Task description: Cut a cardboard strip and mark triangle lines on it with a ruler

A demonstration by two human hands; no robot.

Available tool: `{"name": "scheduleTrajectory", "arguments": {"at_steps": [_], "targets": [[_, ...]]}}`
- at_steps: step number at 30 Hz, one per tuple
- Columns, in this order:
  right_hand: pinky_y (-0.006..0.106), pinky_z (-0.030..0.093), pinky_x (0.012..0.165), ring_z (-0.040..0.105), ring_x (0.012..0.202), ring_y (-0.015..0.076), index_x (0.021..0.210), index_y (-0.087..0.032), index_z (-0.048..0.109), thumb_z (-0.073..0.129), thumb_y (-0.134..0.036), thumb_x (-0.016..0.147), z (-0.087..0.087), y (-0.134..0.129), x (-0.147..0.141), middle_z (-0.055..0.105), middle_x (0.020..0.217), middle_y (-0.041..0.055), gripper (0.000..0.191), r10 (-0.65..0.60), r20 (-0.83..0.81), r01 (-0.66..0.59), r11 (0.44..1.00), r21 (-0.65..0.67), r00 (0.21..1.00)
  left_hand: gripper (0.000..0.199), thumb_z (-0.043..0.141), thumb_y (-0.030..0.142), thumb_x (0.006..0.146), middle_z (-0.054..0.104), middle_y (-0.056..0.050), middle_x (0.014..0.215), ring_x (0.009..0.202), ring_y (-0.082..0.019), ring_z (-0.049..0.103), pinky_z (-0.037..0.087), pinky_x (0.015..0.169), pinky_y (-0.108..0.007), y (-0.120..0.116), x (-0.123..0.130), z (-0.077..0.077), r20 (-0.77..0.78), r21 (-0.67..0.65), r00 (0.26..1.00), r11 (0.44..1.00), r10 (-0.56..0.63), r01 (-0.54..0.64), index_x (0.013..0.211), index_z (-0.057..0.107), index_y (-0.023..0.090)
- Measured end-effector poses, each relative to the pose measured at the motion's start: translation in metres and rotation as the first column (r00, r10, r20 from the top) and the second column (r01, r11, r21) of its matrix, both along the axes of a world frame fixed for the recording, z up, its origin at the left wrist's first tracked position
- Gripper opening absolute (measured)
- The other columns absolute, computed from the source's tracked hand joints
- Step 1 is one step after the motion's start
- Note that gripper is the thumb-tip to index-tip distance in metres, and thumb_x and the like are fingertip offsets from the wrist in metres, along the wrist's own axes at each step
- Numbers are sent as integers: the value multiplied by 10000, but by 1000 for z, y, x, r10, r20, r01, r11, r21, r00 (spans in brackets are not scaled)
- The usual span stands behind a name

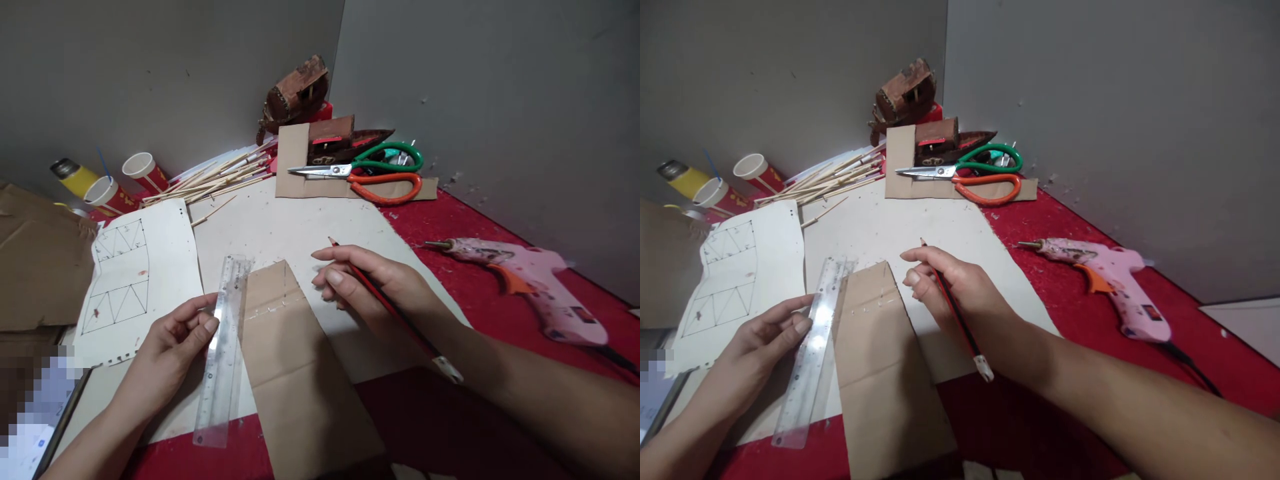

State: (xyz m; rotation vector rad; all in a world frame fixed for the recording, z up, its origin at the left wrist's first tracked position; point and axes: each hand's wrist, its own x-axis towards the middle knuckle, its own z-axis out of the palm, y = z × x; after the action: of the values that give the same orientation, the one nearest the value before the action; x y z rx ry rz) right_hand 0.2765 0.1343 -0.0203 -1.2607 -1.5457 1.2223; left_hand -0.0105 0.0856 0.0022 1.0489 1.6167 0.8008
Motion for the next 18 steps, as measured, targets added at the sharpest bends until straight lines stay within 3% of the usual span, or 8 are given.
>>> {"name": "scheduleTrajectory", "arguments": {"at_steps": [10,18], "targets": [[307,532,652,663,763,188,1228,-204,610,522,-340,951,6,3,-4,711,934,67,321,-28,-20,26,997,-66,999,448,734,471,856,603,17,779,700,-118,468,391,658,-215,0,0,-1,-13,-16,1000,999,-27,27,1234,681,237],[290,531,624,658,747,179,1264,-206,618,473,-388,997,9,1,-4,714,932,72,354,-56,-56,51,995,-87,997,432,740,485,849,582,37,745,674,-105,450,387,654,-212,1,1,0,0,-6,999,999,-43,43,1198,686,236]]}}
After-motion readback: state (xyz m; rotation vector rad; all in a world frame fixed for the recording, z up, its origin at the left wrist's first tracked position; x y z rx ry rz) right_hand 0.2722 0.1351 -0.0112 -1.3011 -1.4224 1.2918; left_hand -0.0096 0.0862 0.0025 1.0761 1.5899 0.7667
